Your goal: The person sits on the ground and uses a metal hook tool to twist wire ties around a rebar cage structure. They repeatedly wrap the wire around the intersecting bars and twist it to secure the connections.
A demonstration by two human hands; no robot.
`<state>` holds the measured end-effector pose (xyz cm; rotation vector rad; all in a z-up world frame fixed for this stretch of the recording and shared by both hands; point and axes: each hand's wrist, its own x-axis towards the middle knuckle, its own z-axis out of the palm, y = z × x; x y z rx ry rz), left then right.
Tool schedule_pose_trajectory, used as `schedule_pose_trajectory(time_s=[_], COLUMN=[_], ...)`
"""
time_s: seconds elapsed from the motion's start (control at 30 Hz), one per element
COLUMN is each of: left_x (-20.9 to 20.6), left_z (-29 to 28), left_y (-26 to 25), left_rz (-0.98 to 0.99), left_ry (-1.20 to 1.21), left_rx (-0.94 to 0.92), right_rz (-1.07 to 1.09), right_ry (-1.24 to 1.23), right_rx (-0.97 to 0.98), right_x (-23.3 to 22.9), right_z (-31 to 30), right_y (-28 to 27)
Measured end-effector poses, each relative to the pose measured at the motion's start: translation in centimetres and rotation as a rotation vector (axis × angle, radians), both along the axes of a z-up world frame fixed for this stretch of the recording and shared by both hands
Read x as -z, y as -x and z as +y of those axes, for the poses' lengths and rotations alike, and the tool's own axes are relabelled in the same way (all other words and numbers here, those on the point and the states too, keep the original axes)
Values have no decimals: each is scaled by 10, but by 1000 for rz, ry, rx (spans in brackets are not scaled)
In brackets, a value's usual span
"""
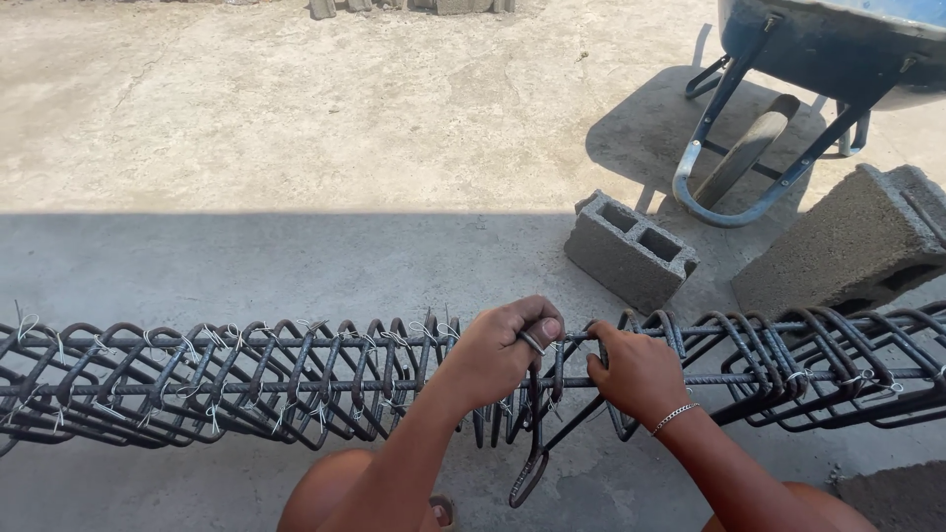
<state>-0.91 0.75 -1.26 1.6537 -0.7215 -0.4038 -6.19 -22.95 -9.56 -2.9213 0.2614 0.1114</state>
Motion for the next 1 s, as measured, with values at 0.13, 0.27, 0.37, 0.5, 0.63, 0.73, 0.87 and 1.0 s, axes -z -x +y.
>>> schedule_pose_trajectory(time_s=[0.13,0.27,0.37,0.5,0.63,0.73,0.87,1.0], left_x=[1,8,7,4,1,6,6,3], left_z=[0,-2,-6,-9,-10,-10,-3,4], left_y=[-1,-2,-1,-1,0,0,-6,-6], left_rz=[10,33,73,101,126,114,107,63], left_ry=[-9,30,78,153,210,223,197,184], left_rx=[9,13,20,39,43,47,36,34], right_rz=[83,46,59,65,69,37,-54,-130], right_ry=[-34,-110,-197,-14,223,72,-80,-157], right_rx=[30,97,158,92,-52,25,74,113], right_x=[-27,-41,-43,-12,13,2,-13,-22], right_z=[3,-8,-15,-18,-9,-6,-4,4], right_y=[3,15,19,11,-4,-2,-4,-5])
